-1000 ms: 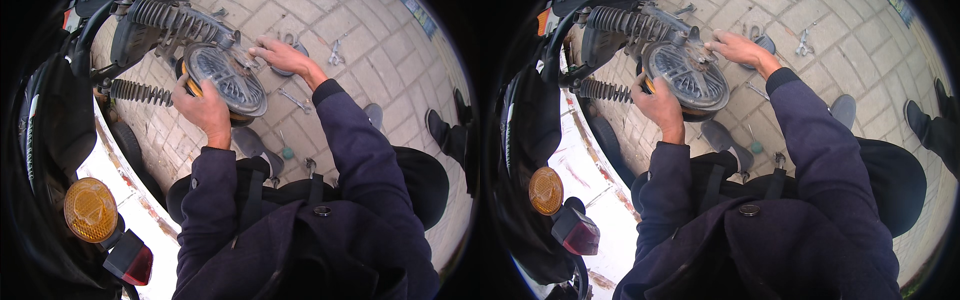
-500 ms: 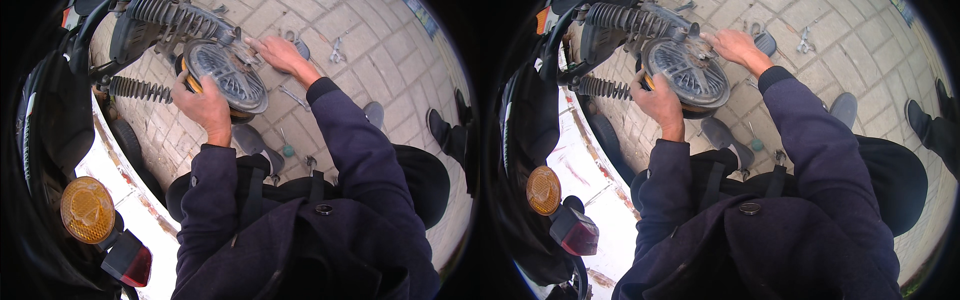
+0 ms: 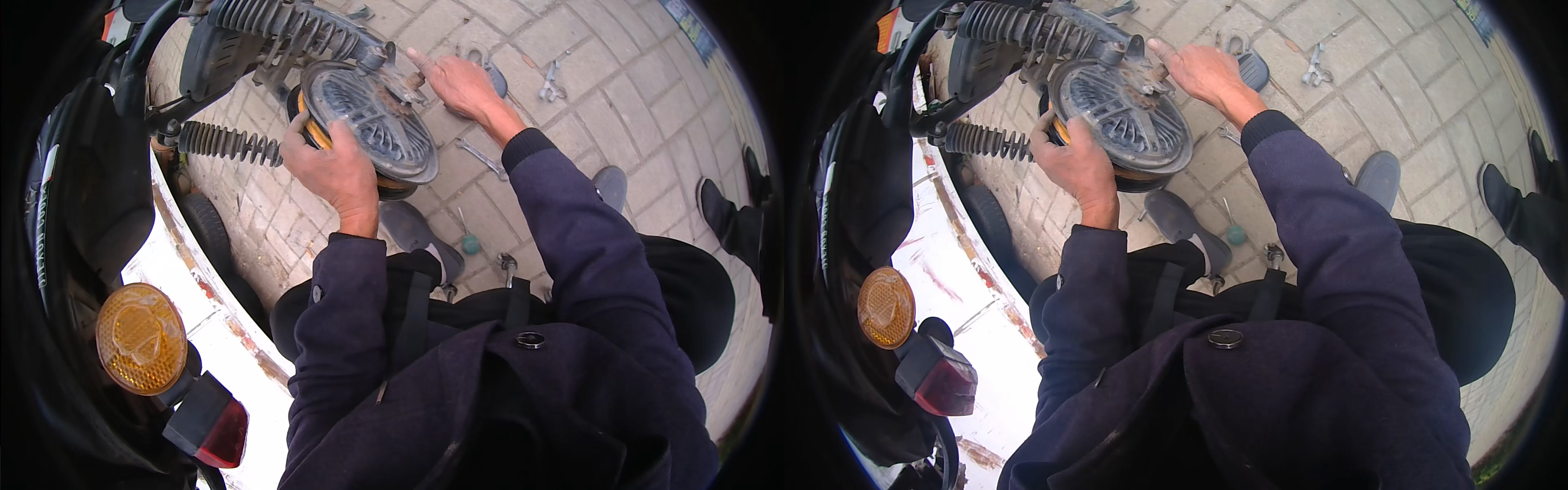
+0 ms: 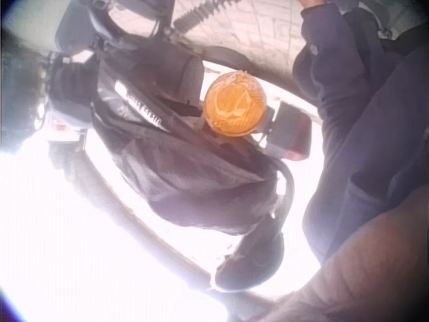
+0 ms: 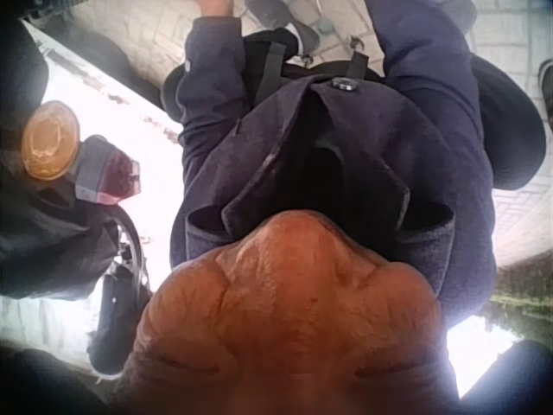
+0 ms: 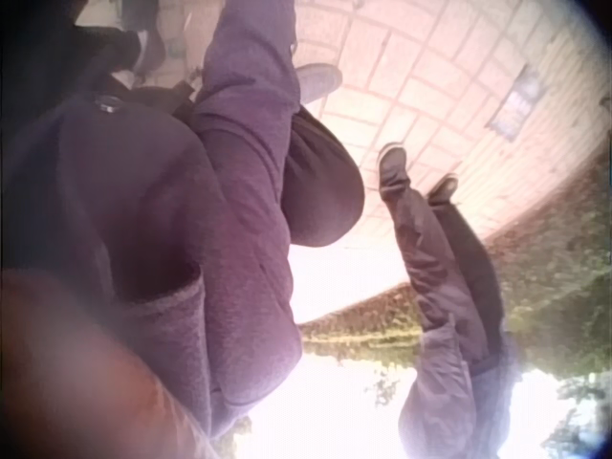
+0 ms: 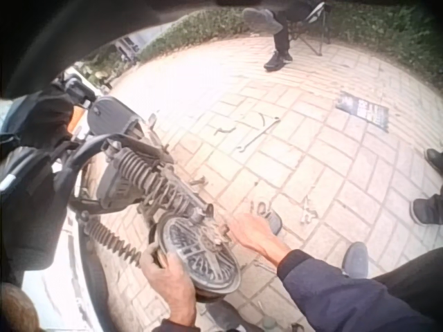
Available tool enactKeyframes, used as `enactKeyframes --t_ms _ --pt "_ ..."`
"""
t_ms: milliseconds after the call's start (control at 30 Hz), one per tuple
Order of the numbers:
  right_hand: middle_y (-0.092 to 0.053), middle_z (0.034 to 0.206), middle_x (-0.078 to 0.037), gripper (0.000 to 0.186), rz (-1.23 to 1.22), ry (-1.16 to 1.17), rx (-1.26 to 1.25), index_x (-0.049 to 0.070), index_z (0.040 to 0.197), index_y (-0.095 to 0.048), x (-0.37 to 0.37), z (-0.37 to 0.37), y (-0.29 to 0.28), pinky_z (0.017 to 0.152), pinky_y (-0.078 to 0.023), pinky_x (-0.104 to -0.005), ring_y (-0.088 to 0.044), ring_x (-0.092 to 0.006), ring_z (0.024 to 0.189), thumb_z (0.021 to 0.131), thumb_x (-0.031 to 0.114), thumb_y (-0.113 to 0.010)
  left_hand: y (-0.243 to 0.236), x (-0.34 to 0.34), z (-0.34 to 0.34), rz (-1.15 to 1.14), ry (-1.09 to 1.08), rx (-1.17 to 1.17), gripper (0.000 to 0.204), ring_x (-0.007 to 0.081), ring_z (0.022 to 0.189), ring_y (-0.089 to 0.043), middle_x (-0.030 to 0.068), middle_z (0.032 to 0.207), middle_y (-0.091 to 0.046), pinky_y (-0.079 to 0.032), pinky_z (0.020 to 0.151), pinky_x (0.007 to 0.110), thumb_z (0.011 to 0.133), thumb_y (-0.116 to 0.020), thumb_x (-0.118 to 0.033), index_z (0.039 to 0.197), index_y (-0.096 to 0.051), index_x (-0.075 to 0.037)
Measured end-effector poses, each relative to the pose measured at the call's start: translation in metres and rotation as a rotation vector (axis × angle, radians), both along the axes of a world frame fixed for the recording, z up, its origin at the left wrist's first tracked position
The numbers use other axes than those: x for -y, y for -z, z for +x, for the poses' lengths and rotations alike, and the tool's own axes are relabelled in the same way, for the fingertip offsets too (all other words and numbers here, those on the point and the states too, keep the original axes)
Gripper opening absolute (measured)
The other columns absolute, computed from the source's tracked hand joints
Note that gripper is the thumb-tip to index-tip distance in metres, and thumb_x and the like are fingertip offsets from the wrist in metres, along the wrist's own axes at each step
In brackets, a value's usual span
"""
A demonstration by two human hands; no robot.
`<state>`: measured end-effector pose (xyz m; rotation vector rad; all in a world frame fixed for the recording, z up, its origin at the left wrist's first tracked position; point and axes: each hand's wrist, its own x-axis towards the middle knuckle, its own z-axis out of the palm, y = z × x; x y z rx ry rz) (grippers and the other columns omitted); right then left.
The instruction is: The person squats beside a scooter and uses a wrench to loosen and tighten bolts on the rear wheel hub. They repeatedly adjust the wheel cover and hub components, occasionally picking up and setting down tools on the paved ground.
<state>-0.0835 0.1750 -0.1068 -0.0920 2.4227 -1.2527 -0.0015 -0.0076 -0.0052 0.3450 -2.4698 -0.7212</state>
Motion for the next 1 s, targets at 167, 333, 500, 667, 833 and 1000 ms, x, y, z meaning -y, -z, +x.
enactKeyframes --t_ms 167,333,500,667,833,1000 --pt "-0.062 0.087 -0.018 0.069 -0.345 -0.091 -0.114 -0.002 0.105 -0.064 -0.006 0.001 0.009 0.077 -0.046 -0.0441 -0.059 -0.0310 0.080 0.102 0.064 -0.043 0.000 -0.001 0.000 0.009 0.005 -0.002 0.044 0.0406 0.114 -0.053 0.0242 0.116 -0.058 -0.038 0.103 0.047 0.083 -0.065 -0.017 0.119 -0.060 0.006" --pt "-0.063 0.091 -0.017 0.068 -0.213 -0.103 -0.125 -0.002 0.106 -0.063 -0.003 0.002 0.008 0.081 -0.046 -0.0430 -0.058 -0.0318 0.085 0.102 0.063 -0.044 0.000 0.000 0.000 -0.017 0.001 0.003 0.043 0.0406 0.113 -0.053 0.0242 0.116 -0.058 -0.039 0.103 0.047 0.083 -0.065 -0.017 0.119 -0.060 0.006" --pt "-0.064 0.096 -0.021 0.065 -0.300 -0.033 -0.033 -0.002 0.107 -0.062 -0.004 0.004 -0.001 0.088 -0.044 -0.0449 -0.059 -0.0367 0.095 0.103 0.060 -0.044 -0.002 -0.002 0.000 0.013 -0.003 0.011 0.043 0.0405 0.114 -0.053 0.0243 0.117 -0.058 -0.038 0.104 0.047 0.083 -0.065 -0.017 0.118 -0.060 0.007" --pt "-0.066 0.103 -0.022 0.058 -0.362 -0.094 -0.170 0.002 0.114 -0.064 -0.006 0.003 0.004 0.091 -0.045 -0.0456 -0.060 -0.0389 0.103 0.105 0.056 -0.043 -0.003 -0.002 0.000 -0.003 0.006 0.008 0.043 0.0403 0.114 -0.053 0.0240 0.117 -0.058 -0.038 0.104 0.047 0.083 -0.064 -0.017 0.119 -0.059 0.007" --pt "-0.066 0.096 -0.020 0.055 -0.237 -0.103 -0.182 0.002 0.112 -0.064 -0.002 0.001 0.013 0.087 -0.046 -0.0449 -0.061 -0.0389 0.095 0.106 0.053 -0.045 -0.002 -0.002 0.000 -0.004 -0.007 0.025 0.045 0.0401 0.115 -0.052 0.0241 0.118 -0.057 -0.038 0.104 0.047 0.084 -0.063 -0.019 0.120 -0.059 0.007" --pt "-0.064 0.087 -0.016 0.058 -0.290 -0.031 -0.163 0.001 0.102 -0.064 0.005 0.004 0.020 0.079 -0.047 -0.0411 -0.060 -0.0293 0.081 0.105 0.056 -0.046 -0.002 -0.002 0.000 0.056 0.005 0.022 0.047 0.0397 0.117 -0.051 0.0243 0.120 -0.056 -0.038 0.105 0.047 0.085 -0.063 -0.021 0.121 -0.059 0.007"
